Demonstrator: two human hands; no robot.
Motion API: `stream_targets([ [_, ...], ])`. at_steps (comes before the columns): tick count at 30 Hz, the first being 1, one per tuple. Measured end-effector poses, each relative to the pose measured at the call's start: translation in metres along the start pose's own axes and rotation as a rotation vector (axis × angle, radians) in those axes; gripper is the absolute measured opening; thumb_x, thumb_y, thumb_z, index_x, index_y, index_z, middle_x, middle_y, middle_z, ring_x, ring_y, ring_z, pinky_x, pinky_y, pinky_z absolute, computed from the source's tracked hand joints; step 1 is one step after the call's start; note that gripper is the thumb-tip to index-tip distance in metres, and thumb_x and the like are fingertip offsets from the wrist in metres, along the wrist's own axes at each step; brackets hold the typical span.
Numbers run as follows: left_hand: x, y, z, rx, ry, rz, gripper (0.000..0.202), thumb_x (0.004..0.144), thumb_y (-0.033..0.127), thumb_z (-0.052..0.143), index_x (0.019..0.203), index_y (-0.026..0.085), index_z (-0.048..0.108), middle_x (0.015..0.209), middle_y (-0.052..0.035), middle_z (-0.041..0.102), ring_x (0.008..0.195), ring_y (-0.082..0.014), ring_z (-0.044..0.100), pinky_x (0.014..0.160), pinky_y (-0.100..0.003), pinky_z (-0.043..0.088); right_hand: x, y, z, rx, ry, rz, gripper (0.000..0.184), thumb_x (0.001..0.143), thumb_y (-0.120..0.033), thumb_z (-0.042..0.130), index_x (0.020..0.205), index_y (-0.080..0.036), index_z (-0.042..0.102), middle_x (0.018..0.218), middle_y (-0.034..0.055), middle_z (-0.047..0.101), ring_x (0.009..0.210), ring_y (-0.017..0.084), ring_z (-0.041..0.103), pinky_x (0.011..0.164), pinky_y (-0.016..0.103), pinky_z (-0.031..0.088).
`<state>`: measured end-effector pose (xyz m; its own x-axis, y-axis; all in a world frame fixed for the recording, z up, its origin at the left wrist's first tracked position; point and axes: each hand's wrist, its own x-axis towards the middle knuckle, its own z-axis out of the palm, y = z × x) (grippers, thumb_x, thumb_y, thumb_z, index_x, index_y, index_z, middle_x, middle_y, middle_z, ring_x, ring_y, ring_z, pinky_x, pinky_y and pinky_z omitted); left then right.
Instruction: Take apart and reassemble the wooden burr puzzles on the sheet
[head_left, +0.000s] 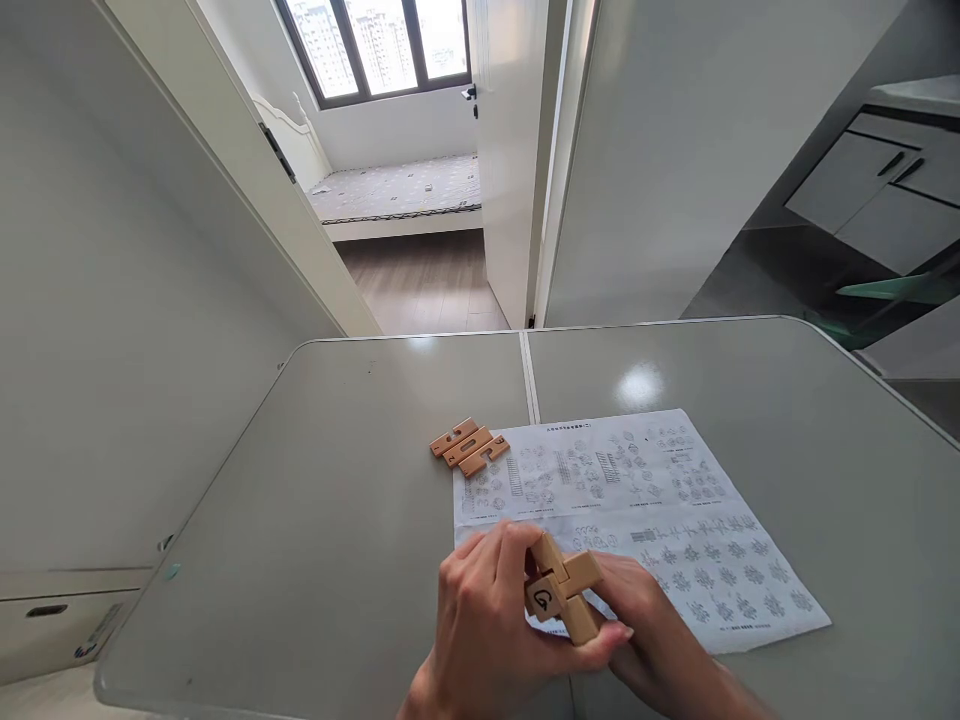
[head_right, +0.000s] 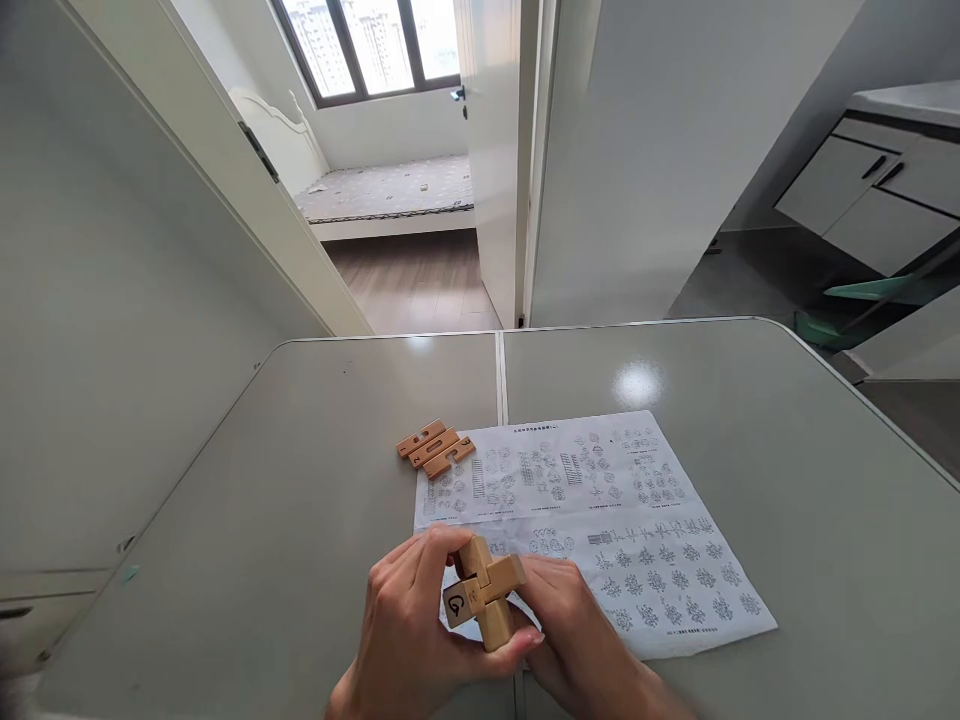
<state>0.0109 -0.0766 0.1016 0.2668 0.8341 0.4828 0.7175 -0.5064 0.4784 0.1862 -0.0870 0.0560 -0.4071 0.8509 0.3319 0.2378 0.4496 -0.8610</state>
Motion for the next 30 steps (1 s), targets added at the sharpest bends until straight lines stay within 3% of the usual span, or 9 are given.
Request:
stream_targets([
  [6,-0.001,0.002,-0.001,-0.02,0.02,-0.013,0.054,0.077,0.066,0.081,0.092,0.024,0.05,0.066,0.0034,0.065,0.052,-0.0154,0.063,0.059,-0.029,0.051,0.0,-0.003,-0.002,-0.048,-0.006,-0.002,0.051,0.113,-0.058,0.029,0.086,-0.023,0.055,0.072,0.0025,0.065,0.06,0.017,0.058,0.058,0.027,0.043],
  [14,-0.002,-0.004,-0.005,-0.167,-0.08,0.03,0.058,0.081,0.075,0.073,0.096,0.023,0.051,0.066,0.0042,0.061,0.052,-0.0133,0.06,0.056,-0.026,0.047,0.008,-0.008,-0.014,-0.02,-0.19,-0.016,0.039,0.114,-0.043,0.038,0.082,-0.024,0.05,0.075,0.0001,0.065,0.064,0.015,0.058,0.065,0.025,0.047],
  [22,-0.001,0.003,-0.004,-0.131,0.018,-0.024,0.056,0.08,0.074,0.075,0.091,0.024,0.052,0.066,0.0032,0.061,0.053,-0.0148,0.059,0.056,-0.028,0.048,0.004,-0.012,-0.006,0.027,-0.071,0.036,0.042,0.112,-0.051,0.038,0.086,-0.024,0.055,0.073,0.0021,0.065,0.062,0.018,0.061,0.063,0.027,0.048],
  [25,-0.001,0.0,-0.005,-0.247,-0.026,-0.03,0.062,0.075,0.076,0.079,0.099,0.024,0.055,0.074,0.0014,0.068,0.06,-0.0165,0.065,0.063,-0.028,0.054,0.005,-0.012,-0.008,0.078,-0.119,0.104,0.038,0.112,-0.046,0.04,0.084,-0.024,0.054,0.075,0.0017,0.065,0.065,0.018,0.06,0.064,0.027,0.051],
  [30,-0.007,-0.012,-0.013,-0.374,-0.162,-0.089,0.072,0.073,0.07,0.085,0.124,0.024,0.062,0.104,-0.0083,0.078,0.092,-0.0265,0.074,0.087,-0.038,0.061,0.008,-0.011,-0.014,0.06,-0.128,0.122,0.022,0.109,-0.029,0.046,0.09,-0.024,0.056,0.08,0.0001,0.068,0.066,0.016,0.061,0.063,0.024,0.052],
])
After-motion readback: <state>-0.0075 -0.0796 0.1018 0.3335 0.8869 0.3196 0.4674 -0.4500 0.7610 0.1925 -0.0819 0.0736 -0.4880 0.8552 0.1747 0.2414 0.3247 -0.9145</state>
